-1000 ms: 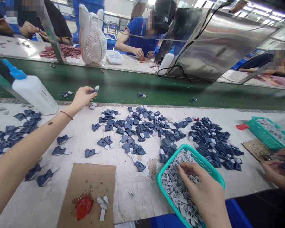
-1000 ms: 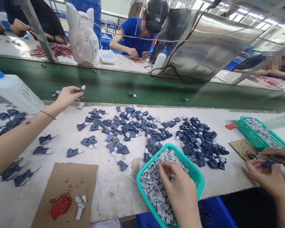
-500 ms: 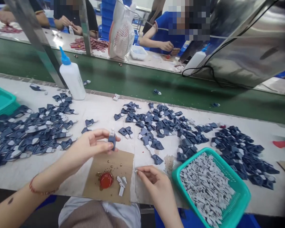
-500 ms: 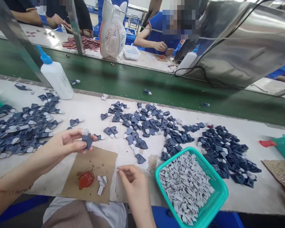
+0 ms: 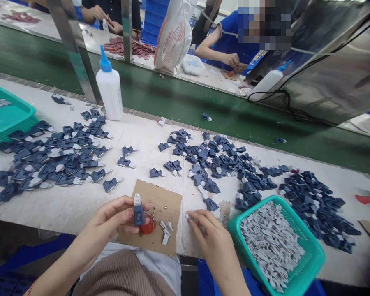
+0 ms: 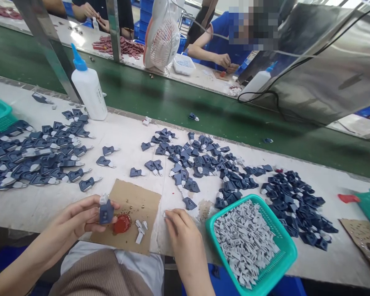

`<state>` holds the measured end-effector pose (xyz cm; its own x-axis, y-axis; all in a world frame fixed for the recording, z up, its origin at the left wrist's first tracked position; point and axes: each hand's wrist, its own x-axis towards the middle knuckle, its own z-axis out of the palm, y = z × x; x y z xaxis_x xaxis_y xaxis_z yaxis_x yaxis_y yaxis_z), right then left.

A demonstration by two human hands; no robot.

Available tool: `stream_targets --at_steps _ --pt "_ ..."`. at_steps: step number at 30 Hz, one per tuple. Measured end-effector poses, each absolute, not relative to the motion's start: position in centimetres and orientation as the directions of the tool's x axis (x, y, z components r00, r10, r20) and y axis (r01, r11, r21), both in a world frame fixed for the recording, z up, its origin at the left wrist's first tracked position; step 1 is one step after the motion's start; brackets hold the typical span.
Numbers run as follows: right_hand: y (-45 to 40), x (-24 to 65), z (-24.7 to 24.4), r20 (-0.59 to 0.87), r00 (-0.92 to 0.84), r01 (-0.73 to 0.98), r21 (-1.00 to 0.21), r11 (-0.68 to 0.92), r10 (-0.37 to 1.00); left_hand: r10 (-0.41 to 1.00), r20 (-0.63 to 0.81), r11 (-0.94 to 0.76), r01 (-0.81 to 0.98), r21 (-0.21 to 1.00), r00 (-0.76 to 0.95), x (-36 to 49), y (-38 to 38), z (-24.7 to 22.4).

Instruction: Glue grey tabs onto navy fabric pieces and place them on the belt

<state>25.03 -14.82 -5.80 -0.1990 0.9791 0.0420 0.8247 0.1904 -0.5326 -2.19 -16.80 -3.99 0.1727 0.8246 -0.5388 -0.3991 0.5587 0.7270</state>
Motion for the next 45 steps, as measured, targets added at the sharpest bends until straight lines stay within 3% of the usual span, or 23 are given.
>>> stream_targets --at_steps 4,12,19,23,26,28,31,33,40,45 --pt "-14.5 24.7 -5.5 0.085 -0.219 0.815 -0.531 0.230 0.972 0.835 -0.526 0.544 -0.389 0.743 0.161 -2.4 -17.3 -4.4" --pt "-15.1 19.0 -2.9 -0.025 -0.430 0.601 -0.753 0.266 0.902 0.850 -0.516 0.509 -0.417 0.753 0.108 -2.8 -18.5 -5.1" --pt "-15.7 16.9 -4.1 0.060 -0.519 0.638 -0.637 0.433 0.853 0.870 -0.476 0.479 -0.448 0.755 0.128 -2.7 -19.4 -6.1" --pt "-15.5 17.0 -3.8 0.045 -0.519 0.643 -0.637 0.424 0.854 0.885 -0.446 0.450 -0.495 0.744 0.134 -2.2 -19.5 -6.6" --pt "-15.2 17.2 -3.3 -0.003 -0.494 0.613 -0.710 0.346 0.870 0.891 -0.429 0.439 -0.522 0.731 0.148 -1.8 -19.3 -6.6" --pt "-15.0 17.2 -2.8 -0.066 -0.440 0.551 -0.808 0.211 0.896 0.897 -0.417 0.429 -0.527 0.734 0.150 -1.6 -19.1 -6.3" --pt "-14.8 17.0 -2.0 -0.164 -0.328 0.331 -0.942 -0.050 0.930 0.900 -0.405 0.425 -0.537 0.729 0.162 -1.1 -18.9 -5.8" --pt "-14.8 16.8 -1.6 -0.220 -0.309 0.197 -0.967 -0.164 0.925 0.903 -0.393 0.420 -0.538 0.731 0.172 -0.8 -18.9 -5.6" --pt "-15.1 16.9 -1.5 -0.241 -0.302 0.265 -0.951 -0.162 0.922 0.915 -0.391 0.390 -0.477 0.787 0.103 0.2 -18.9 -5.4" --pt "-15.0 17.4 -1.5 -0.318 -0.303 0.140 -0.947 -0.288 0.898 0.950 -0.308 0.305 -0.375 0.875 0.055 0.6 -18.8 -5.3"
